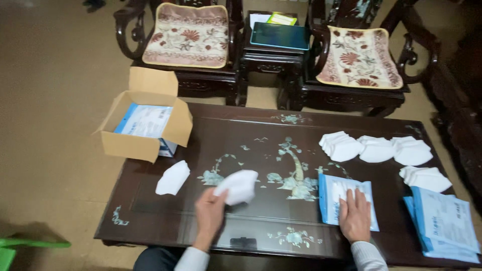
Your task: Packaging individual face masks into blue plastic sleeves
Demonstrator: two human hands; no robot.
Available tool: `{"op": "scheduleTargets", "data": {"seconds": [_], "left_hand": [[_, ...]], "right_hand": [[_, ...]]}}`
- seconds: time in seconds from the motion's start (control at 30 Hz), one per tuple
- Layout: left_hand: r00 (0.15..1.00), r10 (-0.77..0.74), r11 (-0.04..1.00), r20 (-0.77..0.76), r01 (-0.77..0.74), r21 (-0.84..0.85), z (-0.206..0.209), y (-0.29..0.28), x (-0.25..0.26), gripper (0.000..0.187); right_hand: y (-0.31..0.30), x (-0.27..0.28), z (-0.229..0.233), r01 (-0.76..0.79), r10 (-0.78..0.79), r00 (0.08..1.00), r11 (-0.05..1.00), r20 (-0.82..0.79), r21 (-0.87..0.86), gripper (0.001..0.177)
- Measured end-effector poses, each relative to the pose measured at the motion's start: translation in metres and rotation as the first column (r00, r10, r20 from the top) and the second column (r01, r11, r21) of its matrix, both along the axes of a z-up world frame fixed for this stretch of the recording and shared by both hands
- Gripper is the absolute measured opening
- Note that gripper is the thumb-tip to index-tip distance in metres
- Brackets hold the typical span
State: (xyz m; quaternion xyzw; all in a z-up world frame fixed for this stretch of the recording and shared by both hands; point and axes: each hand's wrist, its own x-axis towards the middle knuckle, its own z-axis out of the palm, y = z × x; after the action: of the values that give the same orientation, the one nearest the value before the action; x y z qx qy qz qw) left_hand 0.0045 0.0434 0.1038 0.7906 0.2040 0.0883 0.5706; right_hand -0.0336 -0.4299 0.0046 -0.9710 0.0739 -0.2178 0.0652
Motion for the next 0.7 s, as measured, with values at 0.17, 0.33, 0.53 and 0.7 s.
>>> {"op": "scheduleTargets", "data": {"seconds": [0.17,0.33,0.53,0.7], "left_hand": [[0.961,-0.236,0.711,-0.141,0.072,-0.699,-0.019,-0.078,0.002,0.020],[0.947,-0.310,0.674,-0.083,0.157,-0.722,-0.032,-0.078,0.002,0.024],[0.942,-0.335,0.619,-0.003,0.218,-0.754,-0.029,-0.075,-0.002,0.027],[0.929,-0.370,0.617,-0.010,0.237,-0.750,-0.043,-0.075,0.006,0.028]], "right_hand": [[-0.001,0.000,-0.001,0.009,-0.007,1.000,0.997,-0.023,0.075,0.057],[0.014,-0.006,0.027,0.011,-0.019,0.998,0.990,0.057,0.140,0.074],[0.095,-0.008,0.108,0.018,-0.024,1.000,0.837,0.003,0.548,0.075],[0.186,0.018,0.166,0.171,0.242,0.951,0.101,-0.191,0.980,0.077]]}}
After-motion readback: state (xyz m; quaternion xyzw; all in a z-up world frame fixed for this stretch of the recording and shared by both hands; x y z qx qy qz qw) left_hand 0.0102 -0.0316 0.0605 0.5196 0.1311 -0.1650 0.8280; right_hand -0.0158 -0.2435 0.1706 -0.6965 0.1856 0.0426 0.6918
